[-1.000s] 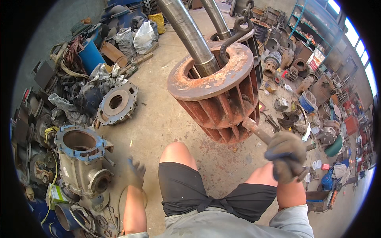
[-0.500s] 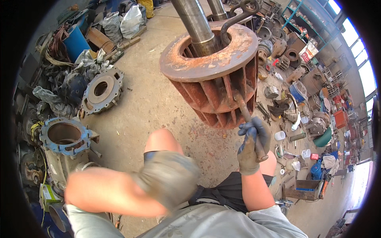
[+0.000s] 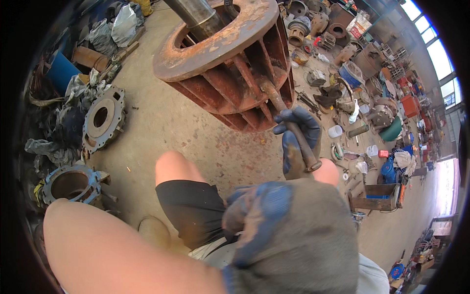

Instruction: The person uses a handheld remote to operate a chain hoist, lifting two large cylindrical metal parts. They then use a wire brush to scrub the surfaces of the parts while they hang from the hoist, rotating them to access different areas.

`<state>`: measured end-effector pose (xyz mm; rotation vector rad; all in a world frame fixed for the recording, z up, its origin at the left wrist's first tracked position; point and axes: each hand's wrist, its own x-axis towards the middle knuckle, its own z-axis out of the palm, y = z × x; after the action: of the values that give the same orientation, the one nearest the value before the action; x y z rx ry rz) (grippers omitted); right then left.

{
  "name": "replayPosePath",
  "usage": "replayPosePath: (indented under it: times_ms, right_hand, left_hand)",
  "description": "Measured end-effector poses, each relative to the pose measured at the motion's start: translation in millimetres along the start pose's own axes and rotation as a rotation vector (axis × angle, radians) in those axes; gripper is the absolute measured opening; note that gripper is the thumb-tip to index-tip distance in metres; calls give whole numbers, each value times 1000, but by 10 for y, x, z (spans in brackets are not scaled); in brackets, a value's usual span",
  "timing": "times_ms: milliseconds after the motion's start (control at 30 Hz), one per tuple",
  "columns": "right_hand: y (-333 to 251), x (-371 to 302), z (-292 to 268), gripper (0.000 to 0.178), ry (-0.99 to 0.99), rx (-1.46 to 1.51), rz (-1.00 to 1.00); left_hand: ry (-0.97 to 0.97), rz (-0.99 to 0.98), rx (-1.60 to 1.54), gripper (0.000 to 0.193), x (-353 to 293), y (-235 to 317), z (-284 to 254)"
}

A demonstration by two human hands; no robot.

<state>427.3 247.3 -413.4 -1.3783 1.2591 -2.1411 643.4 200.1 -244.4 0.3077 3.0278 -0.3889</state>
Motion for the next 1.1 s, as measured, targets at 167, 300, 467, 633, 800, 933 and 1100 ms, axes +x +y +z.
replayPosePath:
  times_ms: [167, 300, 467, 633, 800, 933, 1100]
  right_hand:
    - [145, -69, -103, 66, -26, 97, -52]
    - [36, 106, -282, 48, -238, -21, -165]
    - [-639, 728, -383, 24, -919, -717, -649]
    - [-797, 1182, -67, 34, -1230, -1153, -578]
    - [-922, 1209, 11, 40, -1324, -1170, -579]
    - [-833, 1195, 43, 34, -1197, -1085, -648]
    - [-692, 1148, 123, 22, -1104, -1006, -708]
  left_hand:
    - [67, -2, -143, 21, 76, -60, -7]
    - [171, -69, -380, 23, 128, -169, -60]
    - [632, -634, -610, 25, -86, -822, 84]
    - [897, -866, -595, 43, -115, -1596, 599]
    - [744, -811, -646, 58, 100, -1721, 885]
    - [758, -847, -698, 57, 159, -1709, 878]
    - [780, -892, -679, 64, 214, -1700, 872]
